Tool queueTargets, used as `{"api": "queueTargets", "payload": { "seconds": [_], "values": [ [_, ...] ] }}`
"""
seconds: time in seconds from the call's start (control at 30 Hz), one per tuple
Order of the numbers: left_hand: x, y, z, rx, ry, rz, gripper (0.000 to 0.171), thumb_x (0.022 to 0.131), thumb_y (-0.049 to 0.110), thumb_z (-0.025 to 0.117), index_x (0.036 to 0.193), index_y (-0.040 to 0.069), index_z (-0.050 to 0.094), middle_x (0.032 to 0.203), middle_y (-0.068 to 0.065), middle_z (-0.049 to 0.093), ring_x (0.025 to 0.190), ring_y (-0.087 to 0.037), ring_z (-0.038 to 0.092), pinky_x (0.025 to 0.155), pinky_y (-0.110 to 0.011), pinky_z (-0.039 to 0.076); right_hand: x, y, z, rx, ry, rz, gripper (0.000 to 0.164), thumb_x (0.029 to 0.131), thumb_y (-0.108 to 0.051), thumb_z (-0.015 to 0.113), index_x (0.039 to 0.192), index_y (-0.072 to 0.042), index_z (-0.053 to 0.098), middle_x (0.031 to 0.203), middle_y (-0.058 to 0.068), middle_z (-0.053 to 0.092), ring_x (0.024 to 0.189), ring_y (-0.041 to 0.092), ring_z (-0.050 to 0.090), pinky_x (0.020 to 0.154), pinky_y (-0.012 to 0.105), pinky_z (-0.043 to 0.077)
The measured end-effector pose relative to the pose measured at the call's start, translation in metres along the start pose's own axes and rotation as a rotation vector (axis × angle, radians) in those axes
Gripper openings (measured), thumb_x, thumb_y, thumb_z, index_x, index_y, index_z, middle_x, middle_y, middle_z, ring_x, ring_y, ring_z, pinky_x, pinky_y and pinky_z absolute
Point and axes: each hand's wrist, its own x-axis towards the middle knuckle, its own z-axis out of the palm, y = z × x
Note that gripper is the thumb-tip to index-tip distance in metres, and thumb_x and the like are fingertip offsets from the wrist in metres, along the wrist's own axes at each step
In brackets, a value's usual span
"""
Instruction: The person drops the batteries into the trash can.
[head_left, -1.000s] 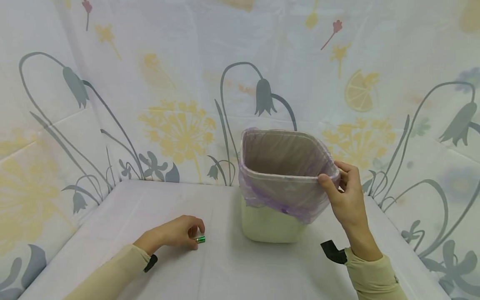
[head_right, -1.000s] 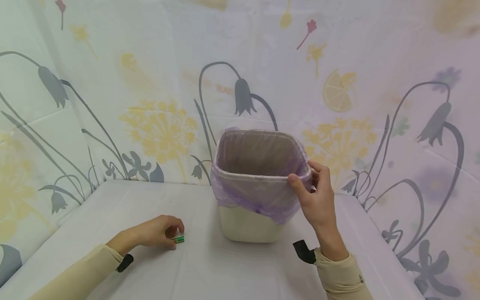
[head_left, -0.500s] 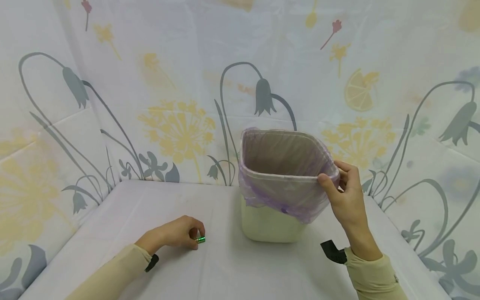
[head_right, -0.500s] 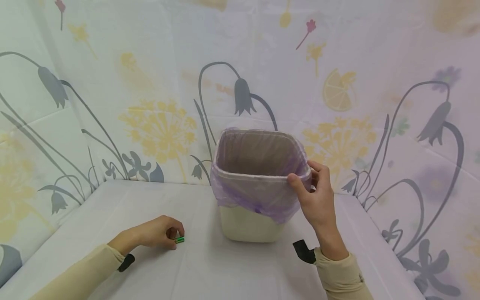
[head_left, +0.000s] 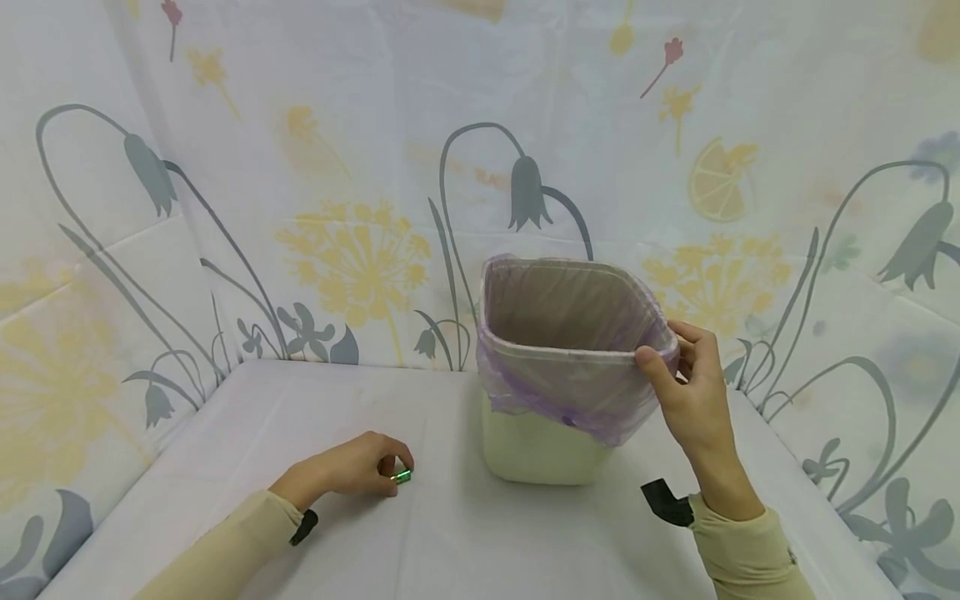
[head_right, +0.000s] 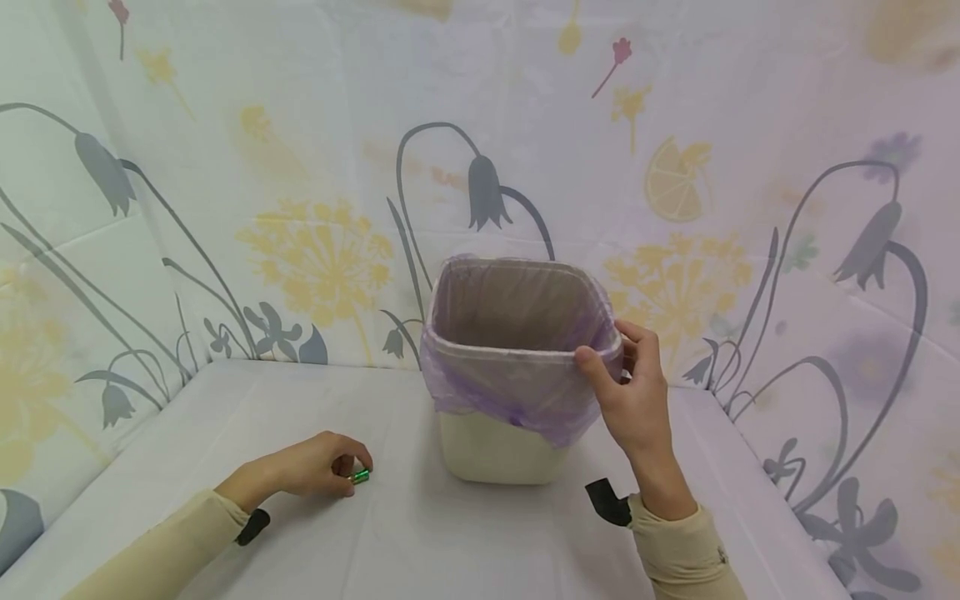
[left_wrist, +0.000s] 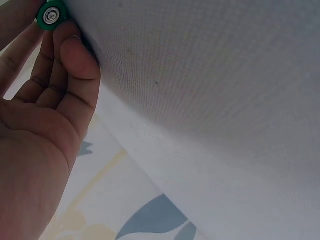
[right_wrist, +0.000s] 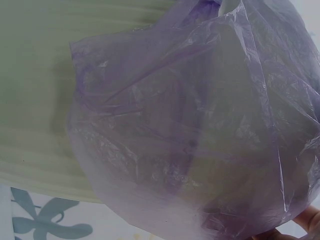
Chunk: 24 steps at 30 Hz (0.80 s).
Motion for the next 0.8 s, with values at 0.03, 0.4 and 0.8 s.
{"api": "queueTargets", "payload": {
  "seconds": [0.03,0.4,0.8],
  "values": [
    [0.000,0.000,0.000,-0.002,0.004,-0.001,0.025,0.079,0.008,0.076,0.100,0.018,0.067,0.073,0.007,0.057,0.065,-0.006,0.052,0.060,-0.024,0.045,0.000,0.000,0.000,0.003,0.000,-0.003,0.053,0.093,-0.023,0.062,0.139,-0.013,0.037,0.124,0.010,0.053,0.102,0.012,0.054,0.084,0.016,0.041],
    [0.002,0.000,-0.006,-0.026,0.028,0.004,0.026,0.078,0.011,0.078,0.102,0.015,0.067,0.071,0.006,0.056,0.062,-0.005,0.051,0.057,-0.023,0.044,0.000,0.000,0.000,0.005,0.002,-0.006,0.053,0.093,-0.021,0.062,0.139,-0.013,0.037,0.123,0.010,0.054,0.101,0.011,0.054,0.084,0.015,0.041],
    [0.009,0.019,-0.039,-0.091,0.076,0.008,0.027,0.082,0.014,0.076,0.107,0.015,0.066,0.074,0.002,0.057,0.067,-0.011,0.053,0.063,-0.026,0.045,0.000,0.000,0.000,0.004,0.004,-0.013,0.055,0.093,-0.021,0.063,0.140,-0.013,0.037,0.125,0.011,0.053,0.100,0.009,0.054,0.083,0.014,0.040]
  ]
}}
